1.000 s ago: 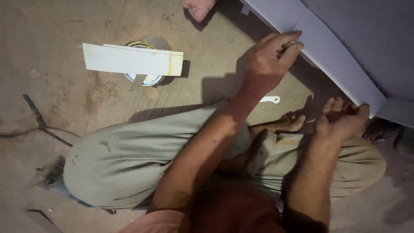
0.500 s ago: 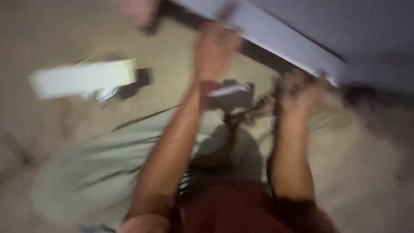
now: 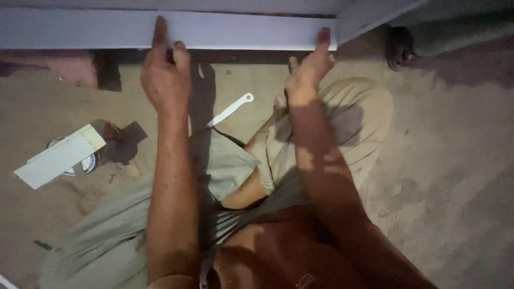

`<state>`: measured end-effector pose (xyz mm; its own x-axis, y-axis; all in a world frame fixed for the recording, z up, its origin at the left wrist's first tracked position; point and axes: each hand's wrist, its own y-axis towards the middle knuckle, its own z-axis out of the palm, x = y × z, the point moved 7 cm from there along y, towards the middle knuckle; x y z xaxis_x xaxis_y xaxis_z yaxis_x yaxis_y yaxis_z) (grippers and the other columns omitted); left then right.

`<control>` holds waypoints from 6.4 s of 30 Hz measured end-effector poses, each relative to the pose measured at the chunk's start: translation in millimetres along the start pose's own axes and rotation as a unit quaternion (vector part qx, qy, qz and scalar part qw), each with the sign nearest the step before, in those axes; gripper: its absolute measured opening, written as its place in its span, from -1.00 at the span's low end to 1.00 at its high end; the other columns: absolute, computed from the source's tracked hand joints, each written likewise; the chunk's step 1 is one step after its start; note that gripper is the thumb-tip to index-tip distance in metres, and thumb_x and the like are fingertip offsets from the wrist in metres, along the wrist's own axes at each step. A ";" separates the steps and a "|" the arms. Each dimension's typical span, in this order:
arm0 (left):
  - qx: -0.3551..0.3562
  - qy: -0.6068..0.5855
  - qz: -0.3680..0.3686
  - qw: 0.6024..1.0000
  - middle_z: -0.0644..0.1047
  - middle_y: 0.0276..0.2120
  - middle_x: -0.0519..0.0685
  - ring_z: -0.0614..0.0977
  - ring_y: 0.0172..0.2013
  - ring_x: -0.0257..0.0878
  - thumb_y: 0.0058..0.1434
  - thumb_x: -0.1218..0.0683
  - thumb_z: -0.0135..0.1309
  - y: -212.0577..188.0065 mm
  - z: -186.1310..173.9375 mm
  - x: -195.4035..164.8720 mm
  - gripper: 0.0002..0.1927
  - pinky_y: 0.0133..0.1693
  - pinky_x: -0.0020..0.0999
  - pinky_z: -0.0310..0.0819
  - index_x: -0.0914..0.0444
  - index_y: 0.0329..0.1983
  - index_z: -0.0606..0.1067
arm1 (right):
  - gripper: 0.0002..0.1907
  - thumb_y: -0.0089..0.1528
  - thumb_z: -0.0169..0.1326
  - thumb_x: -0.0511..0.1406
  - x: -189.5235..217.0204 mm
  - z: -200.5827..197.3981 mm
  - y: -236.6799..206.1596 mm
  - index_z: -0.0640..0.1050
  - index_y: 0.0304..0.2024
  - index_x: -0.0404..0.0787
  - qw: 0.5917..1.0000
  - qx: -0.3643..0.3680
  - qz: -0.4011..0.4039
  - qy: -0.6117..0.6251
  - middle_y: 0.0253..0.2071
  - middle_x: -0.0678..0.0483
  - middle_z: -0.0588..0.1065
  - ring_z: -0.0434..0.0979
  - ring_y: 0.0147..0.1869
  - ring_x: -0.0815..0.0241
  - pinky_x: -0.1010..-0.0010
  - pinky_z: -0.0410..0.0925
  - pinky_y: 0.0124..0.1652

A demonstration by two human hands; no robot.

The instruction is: The person cuts white plastic strips to size using a handheld router and fits them into the bottom edge of a cabinet. They repeatedly measure, cut, and test the fit of the strips against the furniture frame.

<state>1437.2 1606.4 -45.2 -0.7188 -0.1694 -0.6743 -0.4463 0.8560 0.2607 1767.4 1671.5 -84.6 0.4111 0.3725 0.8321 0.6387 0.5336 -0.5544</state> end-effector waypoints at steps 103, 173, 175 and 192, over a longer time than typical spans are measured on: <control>0.013 -0.092 -0.036 0.995 0.66 -0.14 0.09 0.69 -0.22 -0.14 0.27 0.06 0.33 13.2 -15.6 -18.9 -0.63 -0.15 -0.26 0.59 0.22 0.12 0.61 | -0.70 0.32 0.11 -0.14 8.6 4.8 -18.4 0.48 -0.25 -0.26 0.998 0.005 -0.055 0.042 -0.43 0.10 0.44 0.40 -0.47 0.32 0.48 0.24 -0.52; -0.443 -0.530 -0.479 0.542 0.59 -0.01 0.02 0.57 0.02 -0.17 0.43 0.03 -0.03 -616.7 -328.5 235.5 -0.63 0.08 -0.27 0.45 0.38 0.15 0.47 | -0.13 0.16 0.20 -0.01 -412.1 -181.3 -564.2 0.28 0.36 -0.35 0.098 0.798 -0.154 -0.575 0.20 -0.28 0.46 0.50 0.27 -0.19 0.19 0.33 0.21; -0.452 -0.549 -0.447 0.542 0.60 -0.05 0.06 0.59 -0.03 -0.14 0.46 0.02 -0.06 -595.9 -313.3 227.3 -0.61 0.06 -0.25 0.47 0.42 0.14 0.47 | -0.10 0.14 0.20 -0.01 -411.2 -175.9 -566.7 0.25 0.38 -0.35 0.103 0.797 -0.146 -0.577 0.21 -0.29 0.45 0.50 0.26 -0.20 0.18 0.32 0.21; -0.363 -0.379 -0.465 0.713 0.58 -0.04 0.00 0.57 -0.08 -0.23 0.44 -0.08 -0.02 -530.9 -368.1 155.3 -0.55 0.01 -0.30 0.46 0.35 0.16 0.49 | -0.25 -0.01 0.32 -0.29 -337.4 -147.9 -596.8 0.44 0.23 -0.29 0.213 0.828 0.084 -0.512 0.05 0.01 0.56 0.57 0.05 0.17 0.34 0.43 0.04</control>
<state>1366.3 945.9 -34.1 0.4398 0.0487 -0.8968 -0.8981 0.0208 -0.4393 1343.8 1115.1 -31.7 -0.5608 0.0107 0.8279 -0.7827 -0.3329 -0.5258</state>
